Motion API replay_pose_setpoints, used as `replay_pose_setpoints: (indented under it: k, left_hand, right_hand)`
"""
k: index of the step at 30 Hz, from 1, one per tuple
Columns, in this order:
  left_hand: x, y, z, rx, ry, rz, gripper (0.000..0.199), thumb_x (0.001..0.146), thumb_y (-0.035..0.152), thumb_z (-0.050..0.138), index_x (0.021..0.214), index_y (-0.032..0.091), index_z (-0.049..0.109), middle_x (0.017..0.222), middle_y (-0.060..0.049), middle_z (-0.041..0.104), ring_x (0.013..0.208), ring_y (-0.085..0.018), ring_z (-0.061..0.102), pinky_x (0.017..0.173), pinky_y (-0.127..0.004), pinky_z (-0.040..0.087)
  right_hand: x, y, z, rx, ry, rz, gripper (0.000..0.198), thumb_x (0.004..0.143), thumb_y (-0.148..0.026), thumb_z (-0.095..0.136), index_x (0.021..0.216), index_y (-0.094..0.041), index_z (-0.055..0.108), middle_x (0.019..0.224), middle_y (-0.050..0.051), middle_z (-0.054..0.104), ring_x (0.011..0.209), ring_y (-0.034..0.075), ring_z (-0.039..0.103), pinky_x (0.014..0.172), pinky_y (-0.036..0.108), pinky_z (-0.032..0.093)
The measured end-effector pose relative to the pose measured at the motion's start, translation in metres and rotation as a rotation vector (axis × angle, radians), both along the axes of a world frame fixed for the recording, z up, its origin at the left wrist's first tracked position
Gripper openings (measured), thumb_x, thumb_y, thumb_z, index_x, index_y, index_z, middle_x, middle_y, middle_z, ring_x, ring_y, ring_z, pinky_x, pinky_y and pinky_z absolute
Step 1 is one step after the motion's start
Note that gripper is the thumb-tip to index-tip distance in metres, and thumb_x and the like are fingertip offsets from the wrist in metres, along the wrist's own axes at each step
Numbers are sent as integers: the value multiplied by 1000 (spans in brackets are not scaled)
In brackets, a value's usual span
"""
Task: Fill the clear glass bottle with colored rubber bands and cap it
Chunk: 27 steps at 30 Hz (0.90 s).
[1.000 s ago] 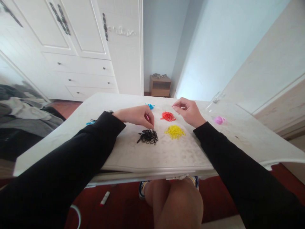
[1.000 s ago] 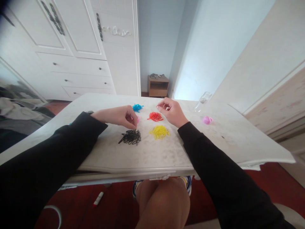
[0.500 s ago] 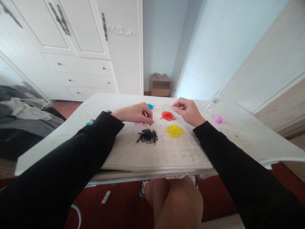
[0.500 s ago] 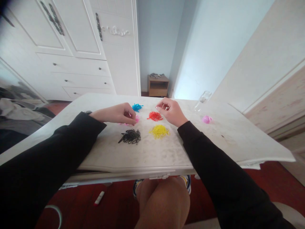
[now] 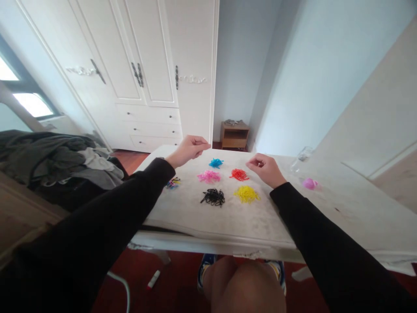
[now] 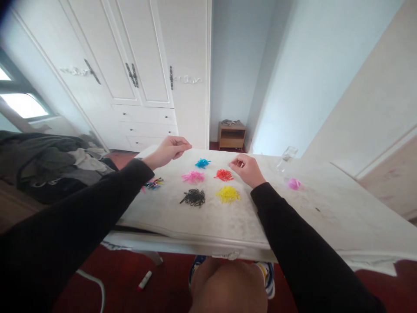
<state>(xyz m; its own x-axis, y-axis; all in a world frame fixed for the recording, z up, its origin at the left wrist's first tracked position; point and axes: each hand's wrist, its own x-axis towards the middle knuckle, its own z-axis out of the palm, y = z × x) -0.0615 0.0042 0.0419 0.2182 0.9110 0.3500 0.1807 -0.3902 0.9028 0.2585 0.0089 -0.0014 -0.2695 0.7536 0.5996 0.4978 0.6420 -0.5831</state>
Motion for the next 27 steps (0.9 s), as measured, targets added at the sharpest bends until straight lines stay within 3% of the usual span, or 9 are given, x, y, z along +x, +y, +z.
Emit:
replay_pose_setpoints:
  k: [3,5,8,11,14,17,22,27]
  left_hand:
    - [-42,-8,13,-34,198,46,26,74,42,80,74,17,75,51,0,58,40,-7,40,43,-24,26]
    - [-74,-17,13,-88,415,87,24,67,37,84,67,15,74,54,-4,63,43,-9,48,45,-23,33]
    - [-117,-31,2,-138,599,164,21,59,33,86,67,15,77,57,-4,68,50,-12,56,49,-21,37]
    - [-143,-44,-12,-208,673,223,25,60,38,85,68,15,78,62,-6,71,53,-13,55,48,-21,37]
    - [-151,-50,-21,-307,789,172,32,64,44,82,78,15,81,73,-7,75,61,-15,58,52,-22,39]
    - [-149,-48,-25,-306,854,146,33,63,43,80,81,15,81,73,-6,74,66,-15,59,58,-23,41]
    - [-146,-41,-29,-318,864,142,26,63,39,77,72,14,77,69,-5,72,66,-16,59,61,-25,41]
    - [-149,-41,-26,-303,819,172,28,66,41,76,75,15,74,70,-4,70,67,-15,56,60,-25,41]
  right_hand:
    - [1,3,-2,-8,-43,22,27,84,-42,68,69,-19,69,71,3,68,63,16,55,62,32,42]
    - [1,5,-4,-13,-68,53,29,85,-44,65,70,-19,68,74,4,68,65,17,56,64,33,43]
    - [0,7,-6,-17,-93,89,30,86,-44,63,70,-19,69,76,6,69,67,18,58,66,35,43]
    - [2,10,-9,-31,-108,91,33,87,-47,62,72,-19,71,77,7,68,69,19,58,67,36,44]
    - [5,14,-12,-72,-98,79,37,87,-51,60,74,-18,72,78,8,68,69,19,57,67,36,44]
    - [7,17,-14,-100,-96,62,40,87,-54,59,75,-19,73,80,8,69,68,19,56,66,36,44]
    - [9,18,-15,-116,-116,62,43,87,-57,59,73,-19,72,79,8,68,67,19,56,66,36,44]
    - [9,19,-17,-117,-111,59,43,87,-58,60,72,-19,71,76,7,66,66,19,56,67,36,44]
